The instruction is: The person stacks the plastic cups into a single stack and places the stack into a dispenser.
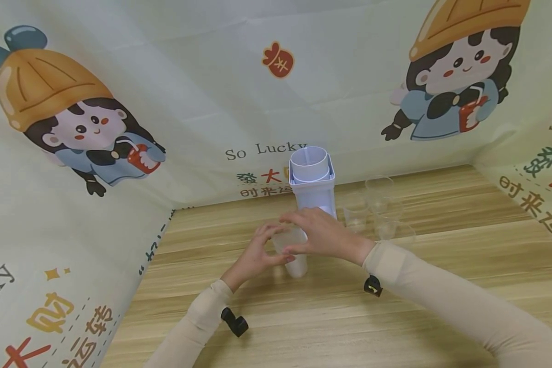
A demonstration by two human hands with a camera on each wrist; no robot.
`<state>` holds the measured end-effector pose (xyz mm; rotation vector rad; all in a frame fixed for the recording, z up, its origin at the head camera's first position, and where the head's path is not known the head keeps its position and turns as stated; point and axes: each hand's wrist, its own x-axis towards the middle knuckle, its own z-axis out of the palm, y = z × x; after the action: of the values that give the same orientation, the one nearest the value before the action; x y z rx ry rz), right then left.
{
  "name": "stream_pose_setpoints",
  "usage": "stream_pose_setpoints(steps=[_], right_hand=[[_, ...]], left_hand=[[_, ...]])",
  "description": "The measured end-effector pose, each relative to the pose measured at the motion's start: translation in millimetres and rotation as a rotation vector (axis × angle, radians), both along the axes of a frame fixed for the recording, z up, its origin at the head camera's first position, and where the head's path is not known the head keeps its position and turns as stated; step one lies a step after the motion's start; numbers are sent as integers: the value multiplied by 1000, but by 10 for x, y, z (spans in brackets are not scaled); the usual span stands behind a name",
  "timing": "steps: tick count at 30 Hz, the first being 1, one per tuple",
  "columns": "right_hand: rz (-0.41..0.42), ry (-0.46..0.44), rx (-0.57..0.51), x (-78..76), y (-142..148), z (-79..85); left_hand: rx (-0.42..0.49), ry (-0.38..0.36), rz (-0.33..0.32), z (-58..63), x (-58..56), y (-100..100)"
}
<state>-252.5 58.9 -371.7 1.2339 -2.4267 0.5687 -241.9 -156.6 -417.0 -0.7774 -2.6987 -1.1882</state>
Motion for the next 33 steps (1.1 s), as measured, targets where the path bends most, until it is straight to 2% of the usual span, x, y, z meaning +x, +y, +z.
stream_pose_setpoints(steps=[9, 22, 33], right_hand=[[4, -23, 17, 7, 7, -23], [5, -57, 25, -13, 7, -70], [2, -32, 18, 0, 5, -87]], left_hand=[[-12, 14, 3, -11, -7, -8], [-12, -6, 12, -14, -9, -3], [11, -9, 3, -33, 4, -5]])
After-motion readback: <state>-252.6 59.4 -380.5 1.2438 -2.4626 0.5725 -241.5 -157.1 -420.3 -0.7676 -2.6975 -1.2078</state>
